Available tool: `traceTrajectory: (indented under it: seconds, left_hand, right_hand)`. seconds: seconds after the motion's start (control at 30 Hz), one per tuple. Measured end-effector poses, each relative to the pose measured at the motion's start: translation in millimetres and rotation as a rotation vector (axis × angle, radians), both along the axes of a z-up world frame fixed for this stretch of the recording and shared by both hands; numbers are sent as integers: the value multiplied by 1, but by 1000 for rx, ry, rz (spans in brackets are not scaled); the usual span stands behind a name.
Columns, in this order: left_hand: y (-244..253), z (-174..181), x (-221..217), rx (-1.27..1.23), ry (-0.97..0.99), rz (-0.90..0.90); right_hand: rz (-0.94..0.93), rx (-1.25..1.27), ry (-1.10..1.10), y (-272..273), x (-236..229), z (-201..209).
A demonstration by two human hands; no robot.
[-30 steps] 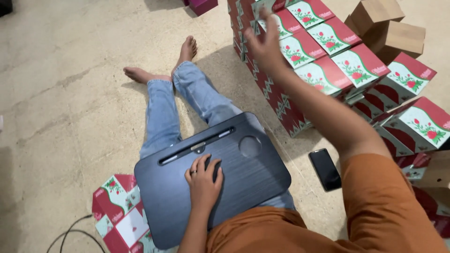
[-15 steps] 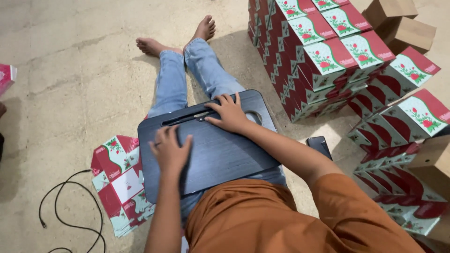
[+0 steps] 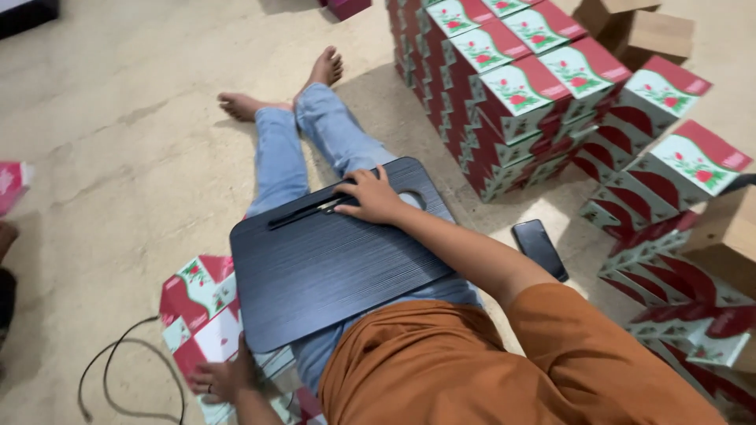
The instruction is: The person sits on the floor and assembles flat-packed cardboard boxes by folding and interlocking the flaps. They handle multiple pre-cut box blanks, folding sides and securing tabs to form finished boxes.
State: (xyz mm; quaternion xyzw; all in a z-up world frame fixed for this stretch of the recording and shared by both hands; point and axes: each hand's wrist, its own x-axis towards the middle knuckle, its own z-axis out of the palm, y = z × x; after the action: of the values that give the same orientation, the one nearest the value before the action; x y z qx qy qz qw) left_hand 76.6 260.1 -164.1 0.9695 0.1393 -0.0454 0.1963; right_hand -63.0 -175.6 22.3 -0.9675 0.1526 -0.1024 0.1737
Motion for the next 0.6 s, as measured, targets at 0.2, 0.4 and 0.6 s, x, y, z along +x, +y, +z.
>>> traceTrajectory:
  seconds: [0.2, 0.4, 0.6]
  left_hand:
    - [34, -14, 34, -89, -83, 100]
    - [87, -19, 64, -44, -27, 52]
    - [90, -27, 54, -200, -182, 1]
  right_hand:
    - [-2, -2, 12, 0, -1, 1]
    - [-2, 12, 20, 2, -4, 6]
    - [-11, 37, 26, 2, -2, 6]
